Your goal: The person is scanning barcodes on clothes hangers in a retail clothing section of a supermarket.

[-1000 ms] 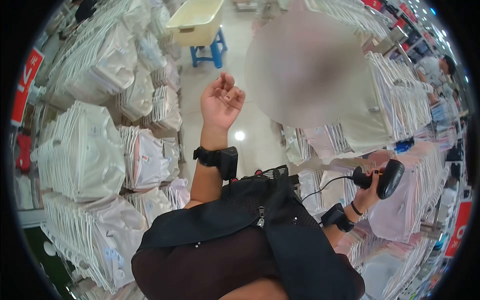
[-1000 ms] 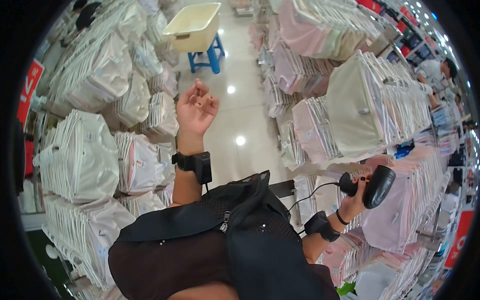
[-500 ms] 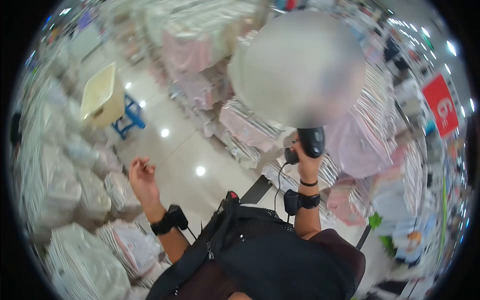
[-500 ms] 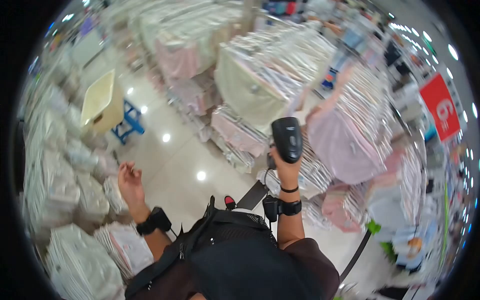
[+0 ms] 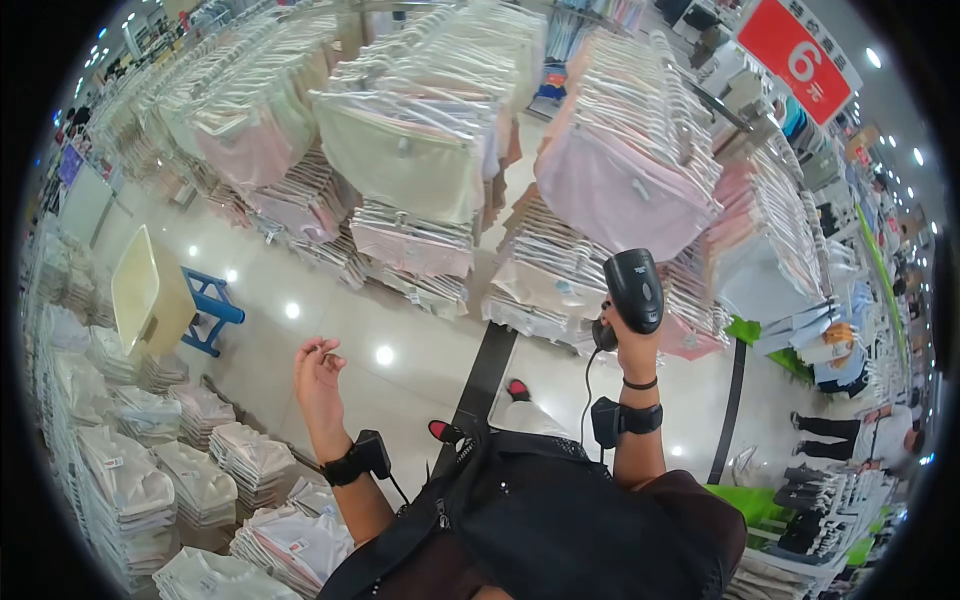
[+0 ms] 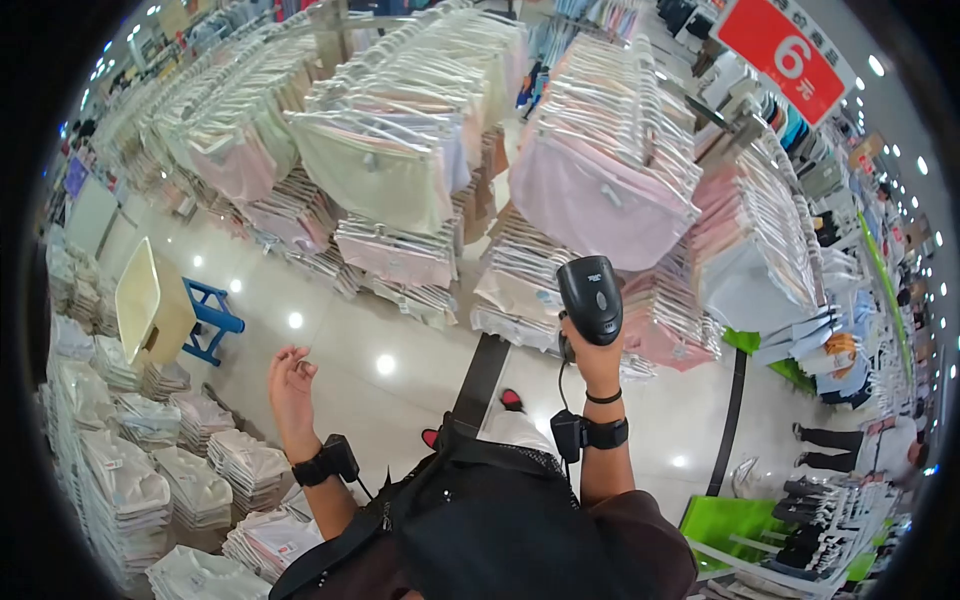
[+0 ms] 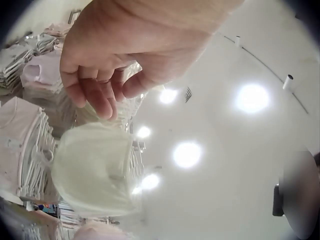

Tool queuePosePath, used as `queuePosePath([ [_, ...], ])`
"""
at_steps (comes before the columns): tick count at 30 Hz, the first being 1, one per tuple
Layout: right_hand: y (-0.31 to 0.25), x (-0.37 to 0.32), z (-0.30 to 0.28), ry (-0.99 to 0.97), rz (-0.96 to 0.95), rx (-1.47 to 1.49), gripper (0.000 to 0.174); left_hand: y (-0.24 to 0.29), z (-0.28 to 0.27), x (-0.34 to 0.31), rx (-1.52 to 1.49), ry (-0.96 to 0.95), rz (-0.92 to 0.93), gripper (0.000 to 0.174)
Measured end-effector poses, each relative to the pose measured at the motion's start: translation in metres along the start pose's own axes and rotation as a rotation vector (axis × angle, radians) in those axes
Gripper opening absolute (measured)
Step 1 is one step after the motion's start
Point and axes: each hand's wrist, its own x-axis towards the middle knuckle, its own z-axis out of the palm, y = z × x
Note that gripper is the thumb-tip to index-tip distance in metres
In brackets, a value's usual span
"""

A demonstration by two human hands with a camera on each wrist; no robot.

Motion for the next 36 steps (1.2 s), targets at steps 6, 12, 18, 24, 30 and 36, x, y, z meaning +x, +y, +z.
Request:
queuePosePath([
  [6, 0.012, 0.018, -0.084, 0.044, -0.027, -0.048, 0.032, -0.041, 0.072, -0.043, 0.04, -0.096, 0.014, 0.018],
  [12, 0.023, 0.057, -0.193, -0.187, -0.016, -0.053, 0.039, -0.145, 0.147, -0.107, 0.008, -0.043, 0.029, 0.016],
  [18, 0.011, 0.071, -0.283, -0.434, -0.034, -0.183, 0.042, -0.208, 0.229, -0.192, -0.025, -0.01, -0.045, 0.016],
  [24, -0.014, 0.071, -0.334, -0.495, -0.054, -0.14, 0.044, -0.214, 0.277, -0.252, 0.005, -0.029, -0.019, 0.016],
  [30, -0.007, 0.04, -0.378, -0.345, 0.015, -0.087, 0.044, -0.218, 0.277, -0.287, 0.045, -0.138, -0.027, 0.015],
  [36, -0.002, 0.006, -0.415, -0.26, 0.112, -0.067, 0.033, -0.243, 0.267, -0.323, -0.031, -0.086, -0.009, 0.016],
])
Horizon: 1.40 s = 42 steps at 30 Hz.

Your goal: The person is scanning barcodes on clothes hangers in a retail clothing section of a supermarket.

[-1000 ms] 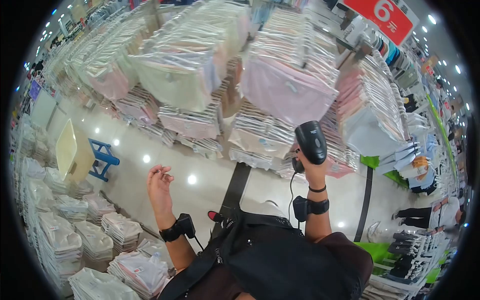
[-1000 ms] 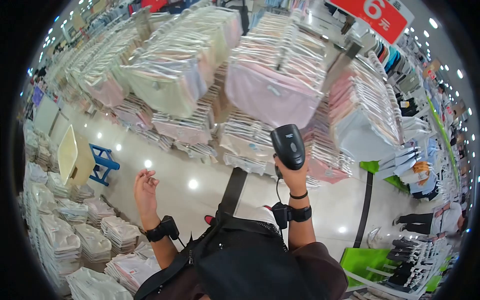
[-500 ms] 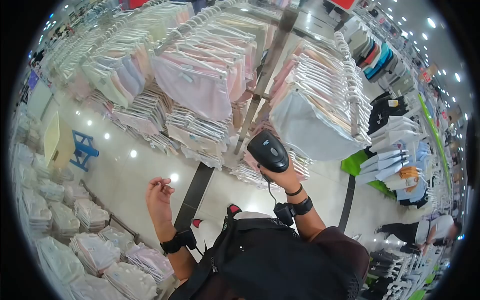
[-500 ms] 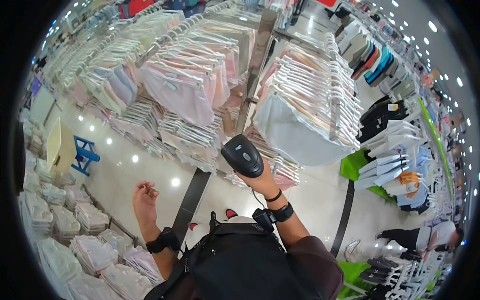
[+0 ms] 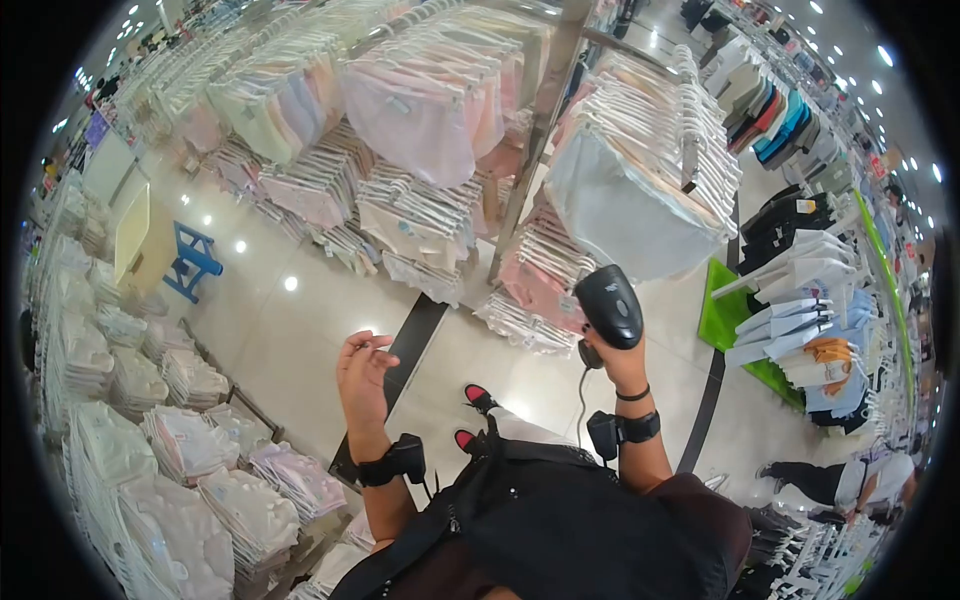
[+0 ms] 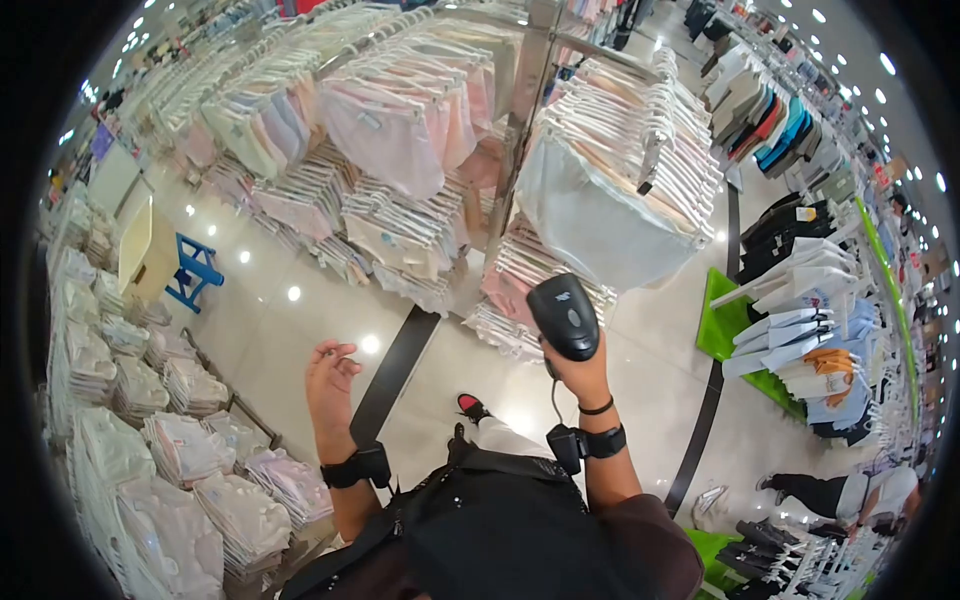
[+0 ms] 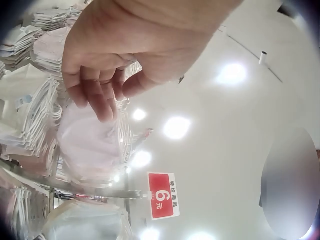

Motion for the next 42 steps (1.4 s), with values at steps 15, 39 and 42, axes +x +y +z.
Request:
queuePosePath([
  [15, 0.002, -0.014, -0.076, 0.007, -0.014, 0.108, 0.033, -0.025, 0.072, -0.027, 0.052, -0.018, 0.072, 0.028],
  [39, 0.018, 0.103, -0.264, -0.889, -0.2, -0.019, 0.082, -0.129, 0.369, 0.041, -0.812, -0.691, -0.276, 0.067],
  [42, 0.017, 0.101, -0.268, -0.877, -0.182, -0.003, 0.08, -0.127, 0.377, 0.038, -0.824, -0.708, -0.268, 0.065],
])
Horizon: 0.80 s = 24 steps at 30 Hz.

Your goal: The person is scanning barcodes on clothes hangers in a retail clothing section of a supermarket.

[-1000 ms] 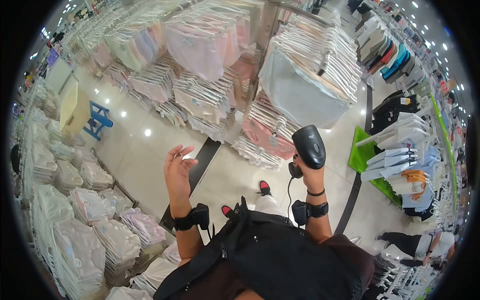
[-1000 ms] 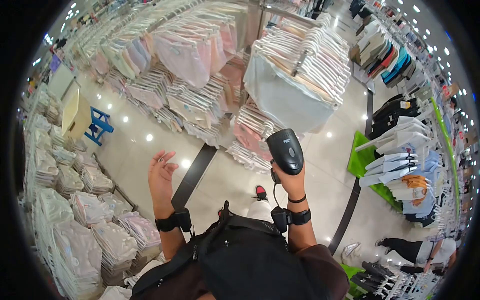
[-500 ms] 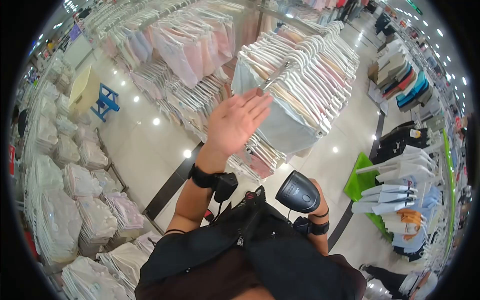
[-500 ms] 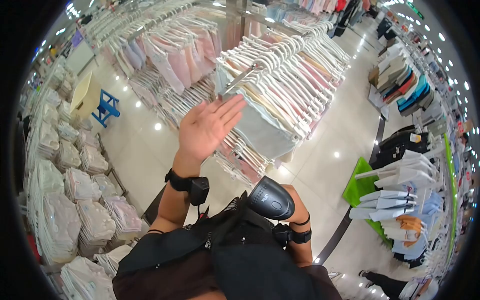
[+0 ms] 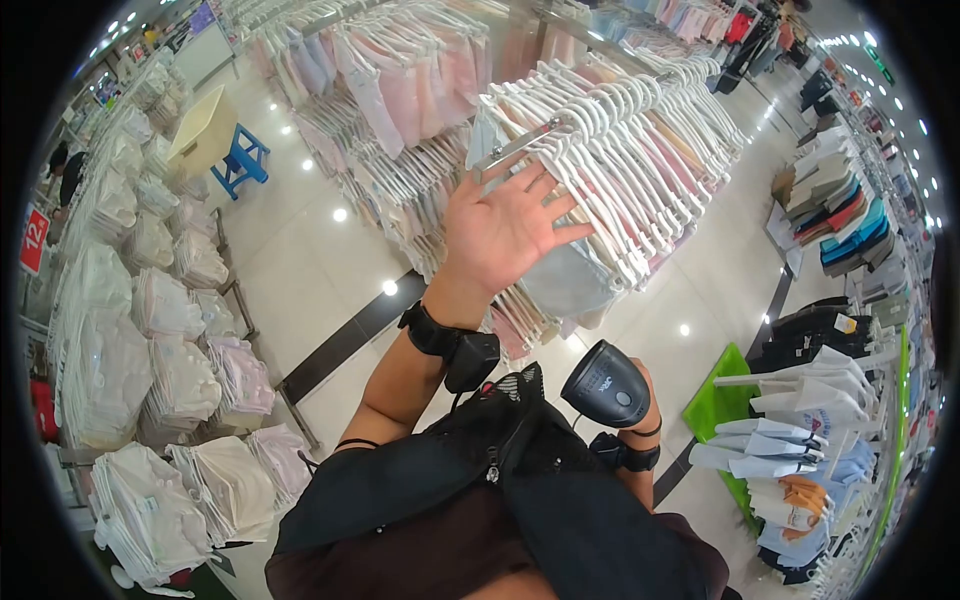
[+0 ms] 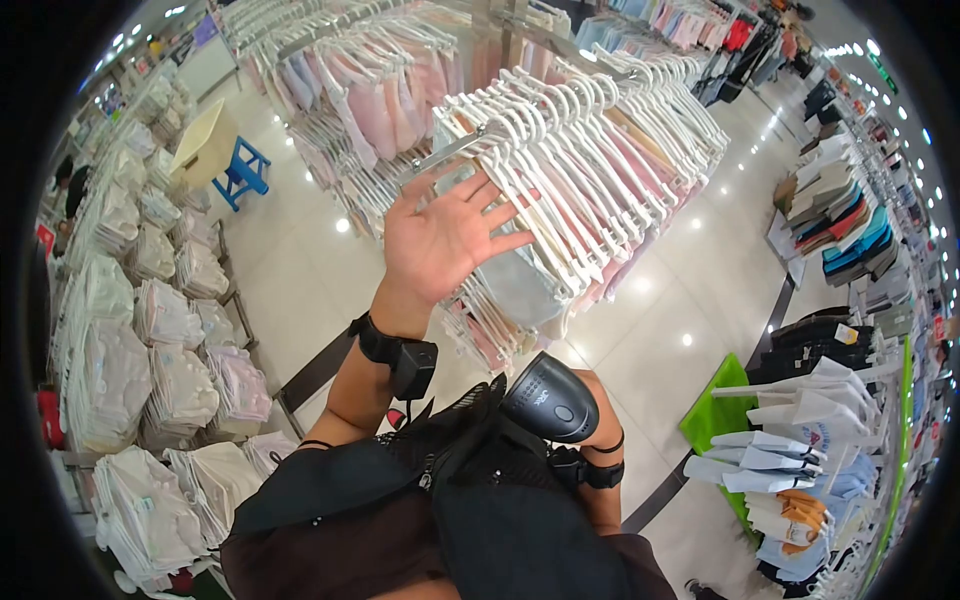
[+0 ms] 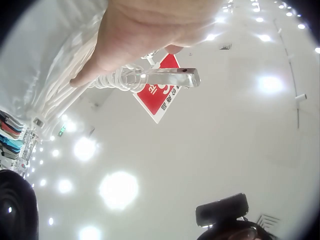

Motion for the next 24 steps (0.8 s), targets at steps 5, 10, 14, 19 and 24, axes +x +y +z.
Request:
queuePosePath([
  [5, -0.019, 0.013, 0.003, 0.1, -0.219, -0.054, 0.053, -0.003, -0.001, 0.002, 0.008, -0.033, 0.017, 0.069],
  [10, 0.002, 0.0, -0.007, 0.02, -0.07, 0.005, 0.07, -0.003, 0.003, 0.0, 0.051, -0.013, 0.019, 0.069],
  [14, -0.014, 0.014, 0.0, 0.105, -0.216, -0.067, 0.051, -0.006, 0.003, -0.004, 0.039, 0.032, 0.066, 0.066],
  [19, -0.017, 0.015, 0.0, 0.094, -0.257, -0.067, 0.048, -0.007, 0.006, -0.007, 0.069, 0.044, 0.1, 0.067],
  [24, -0.017, 0.012, 0.001, 0.112, -0.267, -0.107, 0.045, -0.005, 0.012, -0.009, 0.107, 0.026, 0.103, 0.069],
])
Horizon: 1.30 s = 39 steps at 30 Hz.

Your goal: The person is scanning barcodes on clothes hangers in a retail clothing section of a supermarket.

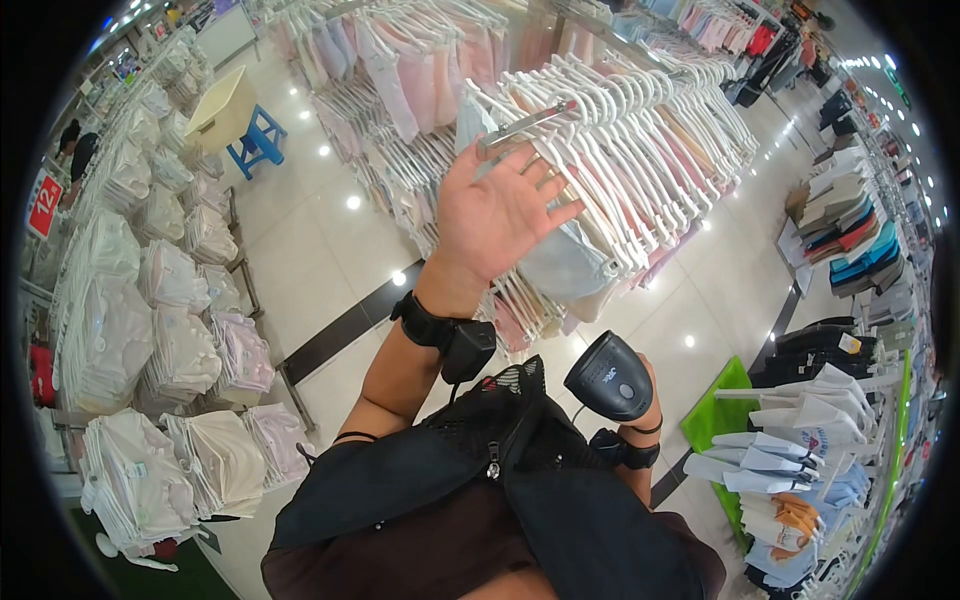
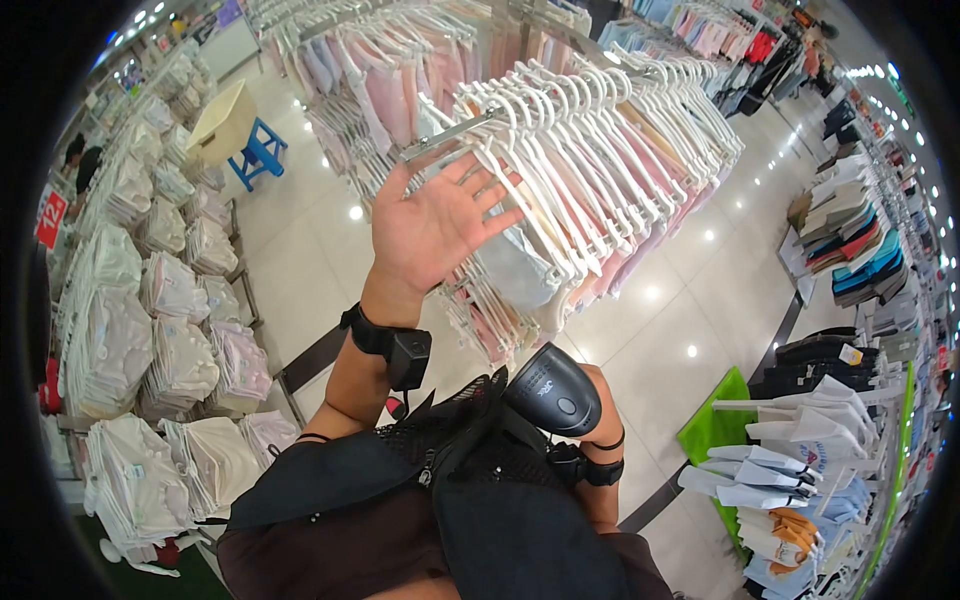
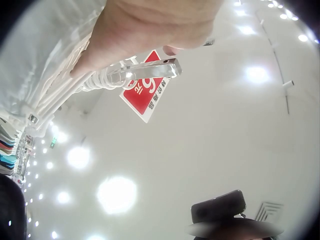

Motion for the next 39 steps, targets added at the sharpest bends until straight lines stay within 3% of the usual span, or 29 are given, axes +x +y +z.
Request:
queuePosePath([
  [29, 0.006, -0.008, -0.005, 0.005, 0.02, 0.011, 0.048, -0.007, 0.001, 0.001, -0.043, 0.066, -0.027, 0.067],
  [31, 0.018, -0.019, -0.011, -0.093, 0.034, 0.093, 0.072, -0.006, 0.002, 0.001, -0.044, 0.039, -0.021, 0.067],
  [38, 0.011, -0.018, -0.009, -0.074, 0.138, 0.124, 0.072, -0.003, 0.008, 0.0, -0.007, 0.019, 0.002, 0.069],
  [39, 0.005, -0.01, -0.006, -0.038, 0.072, 0.062, 0.061, -0.002, 0.008, 0.0, -0.006, 0.019, 0.004, 0.069],
])
